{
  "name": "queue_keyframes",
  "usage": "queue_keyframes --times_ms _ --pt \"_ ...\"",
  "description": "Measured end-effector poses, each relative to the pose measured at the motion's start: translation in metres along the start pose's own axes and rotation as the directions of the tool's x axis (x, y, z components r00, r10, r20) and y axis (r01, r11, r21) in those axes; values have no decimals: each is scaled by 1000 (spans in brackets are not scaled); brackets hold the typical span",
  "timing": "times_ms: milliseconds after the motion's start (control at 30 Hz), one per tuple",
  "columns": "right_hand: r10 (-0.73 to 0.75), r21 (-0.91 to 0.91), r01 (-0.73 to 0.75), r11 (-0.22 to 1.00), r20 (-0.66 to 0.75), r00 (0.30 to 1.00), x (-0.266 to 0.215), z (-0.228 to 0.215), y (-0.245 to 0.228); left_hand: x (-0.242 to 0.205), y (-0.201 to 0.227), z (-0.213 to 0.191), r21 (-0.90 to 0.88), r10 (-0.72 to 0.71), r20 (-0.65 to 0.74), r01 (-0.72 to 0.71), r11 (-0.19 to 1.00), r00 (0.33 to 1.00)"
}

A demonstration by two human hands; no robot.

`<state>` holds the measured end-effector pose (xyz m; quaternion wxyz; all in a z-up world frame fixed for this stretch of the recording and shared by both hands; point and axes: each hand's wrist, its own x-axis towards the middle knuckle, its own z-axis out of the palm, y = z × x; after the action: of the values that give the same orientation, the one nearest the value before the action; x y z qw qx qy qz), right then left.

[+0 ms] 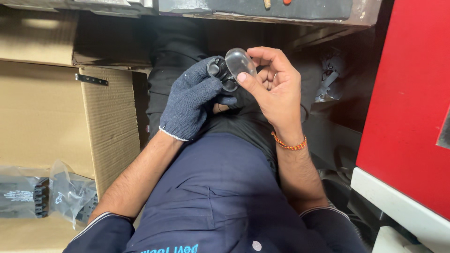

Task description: The person removes plastic parts from bags, trims excess material with pliers, and smooths edges with a file and utility knife. The person places finished parts into a cardboard box.

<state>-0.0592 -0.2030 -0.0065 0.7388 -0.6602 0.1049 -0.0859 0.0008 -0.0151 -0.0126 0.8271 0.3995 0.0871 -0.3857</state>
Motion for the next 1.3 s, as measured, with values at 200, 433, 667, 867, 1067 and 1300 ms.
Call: queue_keyframes --times_ms 200,433,667,867,1067,1300 --pt "5 -12 -5 1000 -10 1000 0 0 1 1 -1 -1 6 14 7 -14 1000 1000" --pt "20 -18 -20 1000 -5 1000 0 1 0 2 -1 1 8 -8 -2 8 1000 1000" --pt "26 -115 -23 993 30 999 0 3 1 2 -1 3 52 49 27 -51 997 998" --pt "21 -198 -13 980 39 999 1 7 -4 2 2 6 48 14 14 -15 999 1000" --pt "-288 -679 334 654 185 940 -6 10 -17 7 -3 3 60 42 -14 -41 997 999" --pt "-204 -847 222 483 138 969 -10 13 -1 17 -16 0 243 -22 -148 58 968 989"
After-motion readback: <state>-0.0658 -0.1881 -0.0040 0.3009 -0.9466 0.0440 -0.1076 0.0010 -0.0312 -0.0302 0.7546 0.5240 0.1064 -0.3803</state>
